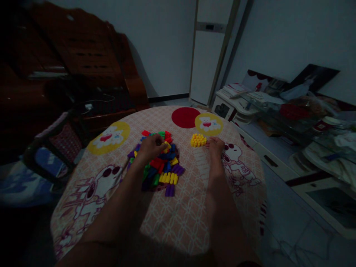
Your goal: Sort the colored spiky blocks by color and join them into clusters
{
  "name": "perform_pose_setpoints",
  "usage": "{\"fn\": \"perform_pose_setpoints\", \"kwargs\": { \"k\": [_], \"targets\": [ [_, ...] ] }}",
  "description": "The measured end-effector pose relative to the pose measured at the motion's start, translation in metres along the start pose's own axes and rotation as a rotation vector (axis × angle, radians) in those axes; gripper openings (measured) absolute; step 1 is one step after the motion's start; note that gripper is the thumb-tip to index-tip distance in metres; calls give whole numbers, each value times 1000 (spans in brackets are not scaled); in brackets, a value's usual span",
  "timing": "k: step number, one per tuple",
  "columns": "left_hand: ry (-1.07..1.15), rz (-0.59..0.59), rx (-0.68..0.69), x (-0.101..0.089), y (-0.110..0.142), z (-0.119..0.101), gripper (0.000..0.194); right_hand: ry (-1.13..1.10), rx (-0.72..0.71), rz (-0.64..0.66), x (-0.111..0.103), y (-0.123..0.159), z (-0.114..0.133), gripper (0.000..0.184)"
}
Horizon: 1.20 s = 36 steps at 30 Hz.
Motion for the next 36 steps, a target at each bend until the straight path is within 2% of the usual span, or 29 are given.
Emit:
{"fn": "perform_pose_setpoints", "kwargs": {
  "k": [6, 9, 11, 14, 20, 23, 30, 36],
  "targets": [
    [110, 100, -8, 63, -8, -54, 20, -16, -9, -11, 0, 0, -1, 15],
    [73, 109, -6, 90, -12, -69, 18, -22, -11, -9, 0, -2, -3, 15],
    [76, 108, -10, 100, -13, -74, 17, -20, -13, 0, -1, -4, -4, 15],
    [117, 111, -22, 106, -11, -76, 18, -22, -16, 7, -1, -5, -5, 15],
    [188, 161, -17, 110, -7, -79, 39, -37, -9, 12, -1, -4, -3, 17],
    [170, 173, 10, 115, -5, -81, 41, -37, -11, 15, -1, -4, -4, 15],
    [130, 68, 18, 123, -5, -87, 39, -23, -10, 15, 0, -4, -4, 14],
    [198, 28, -11, 116, -5, -79, 35, 70, 21, 32, -4, 0, 3, 11]
  ]
}}
Point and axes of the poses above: each hand's wrist, its own y-axis away from the middle knuckle, its own x-axis out of the palm, z = x × y, the point moved 2 cm from there along -y, towards the middle knuckle, and after that the axes turned 1 degree about y, right-handed, at the moved point
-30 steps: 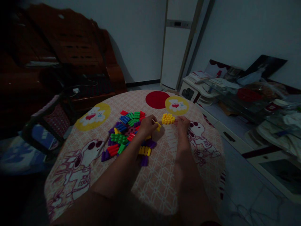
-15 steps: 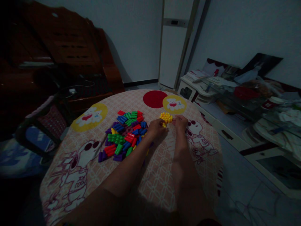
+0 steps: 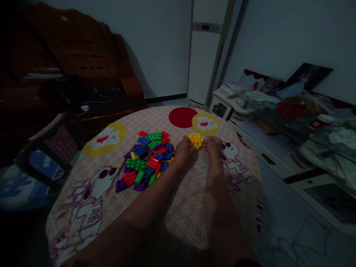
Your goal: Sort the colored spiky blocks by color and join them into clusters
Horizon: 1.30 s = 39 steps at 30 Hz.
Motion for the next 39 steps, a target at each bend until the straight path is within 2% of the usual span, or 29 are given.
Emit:
{"fn": "perform_pose_setpoints", "kwargs": {
  "k": [2, 5, 11, 15, 18, 20, 22, 26, 28, 30, 32, 36, 39],
  "targets": [
    [27, 2, 22, -10, 3, 5, 32, 68, 2, 39, -4, 1, 3, 13],
    [60, -10, 70, -36, 8, 15, 24, 170, 62, 194, -12, 3, 8, 24],
    [16, -136, 78, -119, 11, 47, 15, 182, 191, 572, -21, 13, 13, 20],
    [31, -244, -57, -164, 13, 82, 22, 166, 198, 670, -18, 18, 12, 18],
    [64, -242, -112, -178, 17, 99, 24, 152, 181, 677, -17, 18, 11, 19],
    [82, -154, -92, -176, 20, 99, 23, 143, 171, 660, -17, 17, 10, 19],
    [99, -29, -12, -167, 24, 88, 22, 139, 169, 651, -17, 16, 9, 20],
    [22, 189, 312, -129, 34, 49, 19, 136, 166, 650, -19, 13, 6, 20],
    [-101, 308, 394, -107, 37, 36, 24, 130, 162, 629, -20, 12, 5, 21],
    [-280, 394, 370, -89, 39, 34, 28, 114, 160, 598, -21, 11, 6, 22],
    [-427, 438, 312, -79, 39, 40, 28, 94, 163, 570, -21, 12, 8, 22],
    [-539, 430, 271, -79, 37, 55, 32, 82, 179, 552, -20, 15, 12, 21],
    [-538, 387, 244, -83, 38, 57, 30, 80, 175, 548, -20, 17, 15, 23]
  ]
}}
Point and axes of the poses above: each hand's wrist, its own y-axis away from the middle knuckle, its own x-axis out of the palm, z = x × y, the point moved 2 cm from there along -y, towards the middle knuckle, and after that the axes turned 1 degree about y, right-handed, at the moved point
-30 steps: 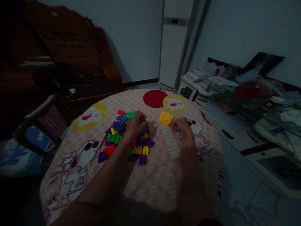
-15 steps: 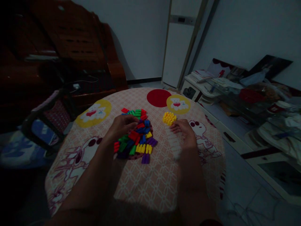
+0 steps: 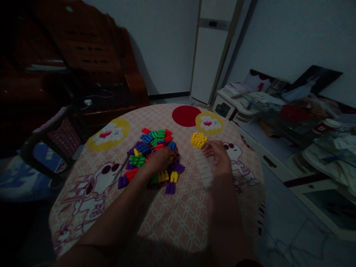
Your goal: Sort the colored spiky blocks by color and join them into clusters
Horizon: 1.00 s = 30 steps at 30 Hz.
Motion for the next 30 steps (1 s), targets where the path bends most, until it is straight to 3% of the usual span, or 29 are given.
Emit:
{"fn": "perform_pose_setpoints", "kwargs": {
  "k": [5, 10, 15, 21, 30],
  "targets": [
    [89, -75, -95, -13, 5, -2, 19, -4, -12, -8, 0, 2, 0, 21],
    [412, -193, -82, -26, 8, 3, 11, -11, 2, -14, 1, 0, 0, 20],
    [739, -150, -14, -12, -2, -10, 14, -3, -7, -24, 3, -2, 0, 22],
    [398, -241, 31, 11, -19, -22, 30, -4, -13, -14, 2, -3, -3, 20],
    [117, -162, -82, 15, -20, -27, 29, -10, -19, -27, 3, -2, -2, 22]
  ]
}}
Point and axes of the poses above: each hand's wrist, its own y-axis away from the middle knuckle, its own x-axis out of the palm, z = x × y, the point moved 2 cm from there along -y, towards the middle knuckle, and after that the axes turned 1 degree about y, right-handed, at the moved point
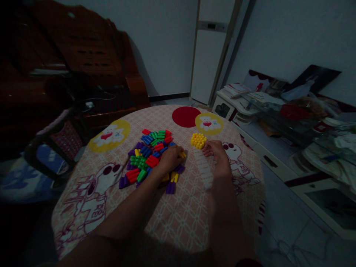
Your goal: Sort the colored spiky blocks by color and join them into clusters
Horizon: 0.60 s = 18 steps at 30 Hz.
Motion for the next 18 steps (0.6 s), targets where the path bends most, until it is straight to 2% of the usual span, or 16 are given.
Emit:
{"fn": "perform_pose_setpoints", "kwargs": {
  "k": [4, 8, 13, 18],
  "targets": [
    [-29, 68, 49, 0, -4, 1, 32, -20, -14, 15, -1, -2, -2, 21],
    [-77, 73, 82, -1, -11, 6, 27, -20, -22, 20, -1, -3, -4, 22],
    [48, 6, -29, -2, -27, 2, 30, -24, -39, -9, 0, -1, -3, 22],
    [229, -52, -117, 7, -51, -12, 21, -12, -2, 5, 1, -1, 0, 22]
  ]
}}
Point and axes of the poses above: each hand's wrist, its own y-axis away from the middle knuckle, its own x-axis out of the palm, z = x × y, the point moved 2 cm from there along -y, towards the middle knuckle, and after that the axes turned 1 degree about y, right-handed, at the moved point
